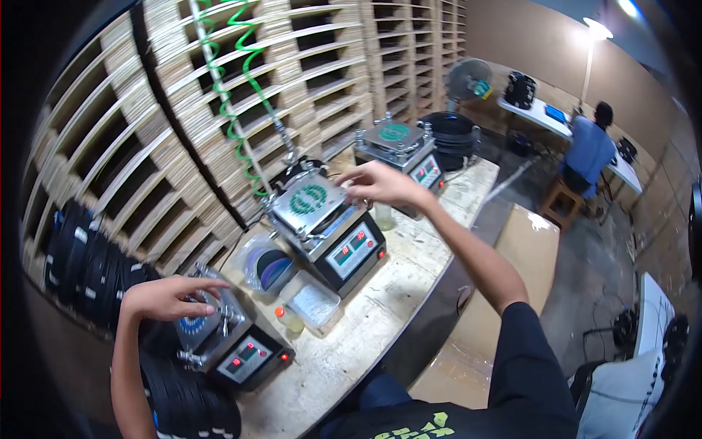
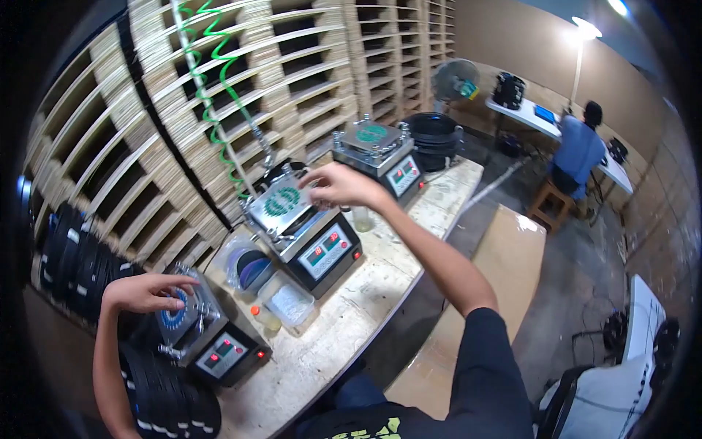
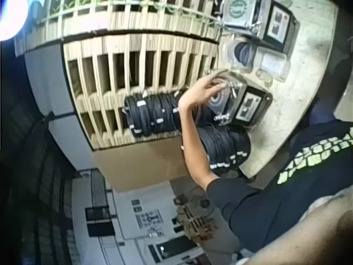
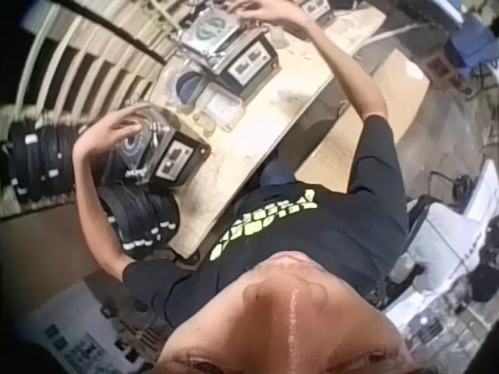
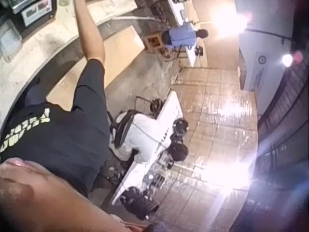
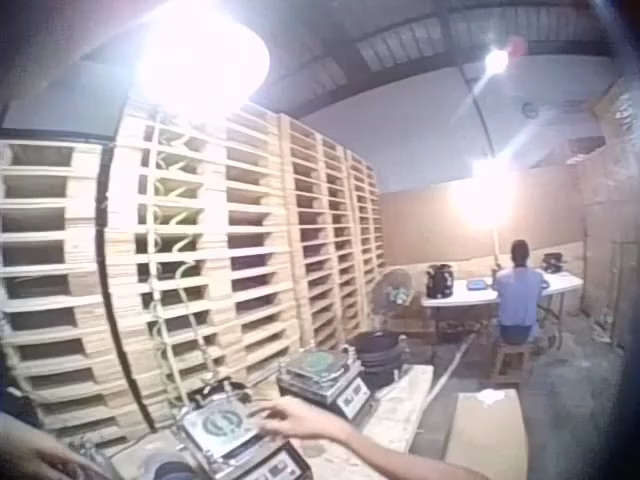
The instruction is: Polishing and cleaning fiber optic cable connectors using specialized industrial machinery.
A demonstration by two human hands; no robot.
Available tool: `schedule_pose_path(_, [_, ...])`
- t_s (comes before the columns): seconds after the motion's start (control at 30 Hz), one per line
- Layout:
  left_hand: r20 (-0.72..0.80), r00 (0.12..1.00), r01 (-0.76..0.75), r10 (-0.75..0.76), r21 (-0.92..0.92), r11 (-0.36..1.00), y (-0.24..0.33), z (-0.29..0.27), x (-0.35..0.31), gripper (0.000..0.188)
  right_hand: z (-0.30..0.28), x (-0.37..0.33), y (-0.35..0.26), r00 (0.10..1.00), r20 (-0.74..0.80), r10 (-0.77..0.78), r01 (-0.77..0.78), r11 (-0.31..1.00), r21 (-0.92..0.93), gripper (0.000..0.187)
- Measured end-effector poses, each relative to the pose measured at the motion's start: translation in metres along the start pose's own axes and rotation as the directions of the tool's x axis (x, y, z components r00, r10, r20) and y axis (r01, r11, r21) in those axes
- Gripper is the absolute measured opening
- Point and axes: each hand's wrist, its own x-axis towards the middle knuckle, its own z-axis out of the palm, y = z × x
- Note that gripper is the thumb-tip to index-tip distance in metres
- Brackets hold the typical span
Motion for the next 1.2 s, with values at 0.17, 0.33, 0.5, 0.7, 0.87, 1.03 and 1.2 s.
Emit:
schedule_pose_path(0.17, [-0.081, 0.983, -0.164, 0.164, 0.010, 0.986, 0.020, -0.053, 0.039, 0.054, -0.125, -0.082, 0.052, 0.856, -0.313, 0.410, -0.412, 0.909, 0.066, 0.033])
schedule_pose_path(0.33, [0.015, 0.985, -0.175, 0.174, 0.129, 0.976, 0.037, -0.082, 0.021, 0.055, -0.209, -0.121, 0.080, 0.529, -0.441, 0.725, -0.733, 0.653, 0.193, 0.033])
schedule_pose_path(0.5, [-0.023, 0.984, -0.176, 0.177, 0.044, 0.983, 0.059, -0.132, 0.065, 0.053, -0.285, -0.130, 0.113, 0.348, -0.618, 0.705, -0.759, 0.599, 0.256, 0.032])
schedule_pose_path(0.7, [-0.222, 0.891, -0.404, 0.396, 0.012, 0.915, 0.118, -0.191, 0.215, 0.044, -0.348, -0.092, 0.219, 0.306, -0.646, 0.699, -0.685, 0.633, 0.361, 0.012])
schedule_pose_path(0.87, [-0.186, 0.810, -0.539, 0.557, 0.138, 0.831, 0.196, -0.249, 0.442, 0.047, -0.464, -0.089, 0.384, 0.325, -0.700, 0.636, -0.752, 0.622, 0.216, 0.020])
schedule_pose_path(1.03, [-0.231, 0.803, -0.536, 0.549, 0.122, 0.835, 0.235, -0.292, 0.651, 0.045, -0.509, -0.046, 0.476, 0.283, -0.624, 0.728, -0.818, 0.523, 0.240, 0.057])
schedule_pose_path(1.2, [-0.293, 0.798, -0.535, 0.526, 0.056, 0.843, 0.265, -0.279, 0.753, 0.043, -0.549, -0.025, 0.495, 0.315, -0.470, 0.825, -0.834, 0.477, 0.277, 0.057])
